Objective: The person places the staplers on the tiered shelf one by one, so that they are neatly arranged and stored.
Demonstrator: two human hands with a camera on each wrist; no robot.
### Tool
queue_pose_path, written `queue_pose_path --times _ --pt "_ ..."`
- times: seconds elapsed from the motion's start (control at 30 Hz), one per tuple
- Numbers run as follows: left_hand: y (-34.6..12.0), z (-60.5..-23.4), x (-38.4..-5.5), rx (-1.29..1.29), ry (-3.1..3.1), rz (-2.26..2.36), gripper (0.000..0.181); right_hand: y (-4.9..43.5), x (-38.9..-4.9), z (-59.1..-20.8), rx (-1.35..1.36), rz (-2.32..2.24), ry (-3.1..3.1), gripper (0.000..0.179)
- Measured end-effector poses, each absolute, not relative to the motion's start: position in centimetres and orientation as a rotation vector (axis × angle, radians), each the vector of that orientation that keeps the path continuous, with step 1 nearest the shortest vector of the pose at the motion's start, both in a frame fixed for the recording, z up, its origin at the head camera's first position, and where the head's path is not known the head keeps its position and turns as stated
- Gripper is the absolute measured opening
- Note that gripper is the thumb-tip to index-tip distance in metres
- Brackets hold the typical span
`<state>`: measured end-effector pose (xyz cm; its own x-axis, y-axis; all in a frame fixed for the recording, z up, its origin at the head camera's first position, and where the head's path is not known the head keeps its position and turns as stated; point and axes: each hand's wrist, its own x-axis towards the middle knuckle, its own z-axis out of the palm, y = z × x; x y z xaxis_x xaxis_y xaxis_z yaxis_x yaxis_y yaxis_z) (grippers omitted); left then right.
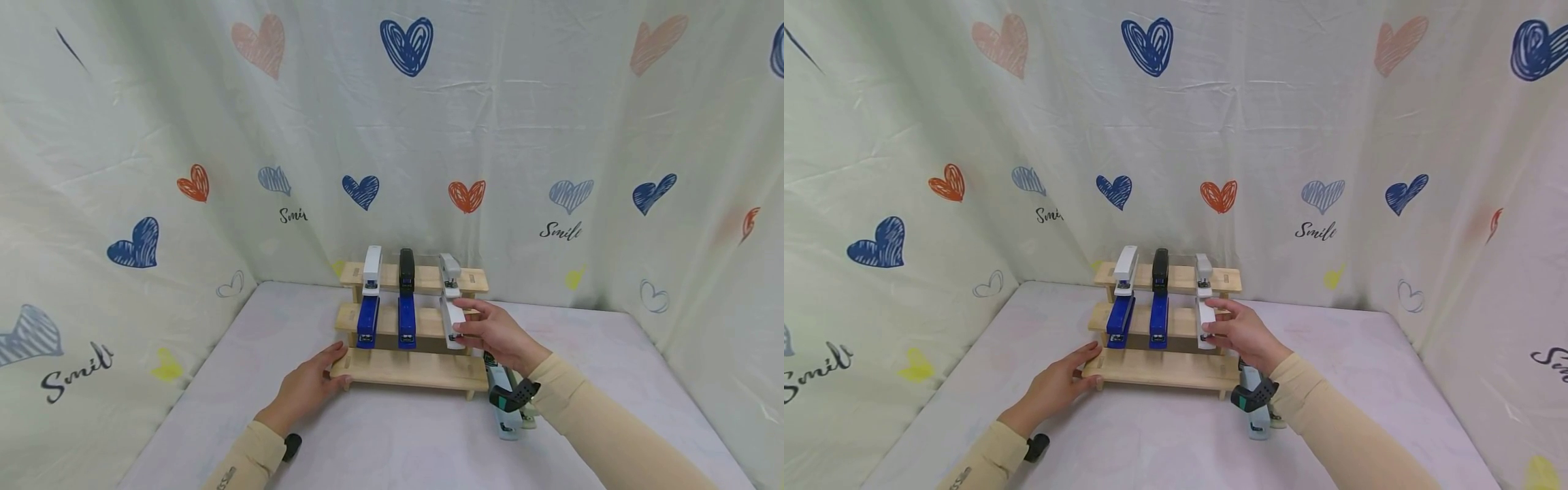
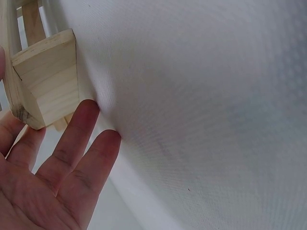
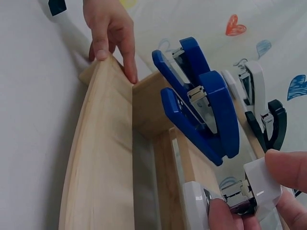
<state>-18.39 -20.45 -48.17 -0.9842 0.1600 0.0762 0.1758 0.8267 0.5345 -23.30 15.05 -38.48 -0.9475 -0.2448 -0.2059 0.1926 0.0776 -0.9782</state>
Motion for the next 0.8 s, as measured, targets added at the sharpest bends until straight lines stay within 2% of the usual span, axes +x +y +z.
queue_pose_path --times 0.8 --pt "-20.47 -48.37 -18.43 -0.267 -2.971 -0.871 0.066 15.23 -23.08 -38.52 -0.035 -1.882 2.119 0.059"
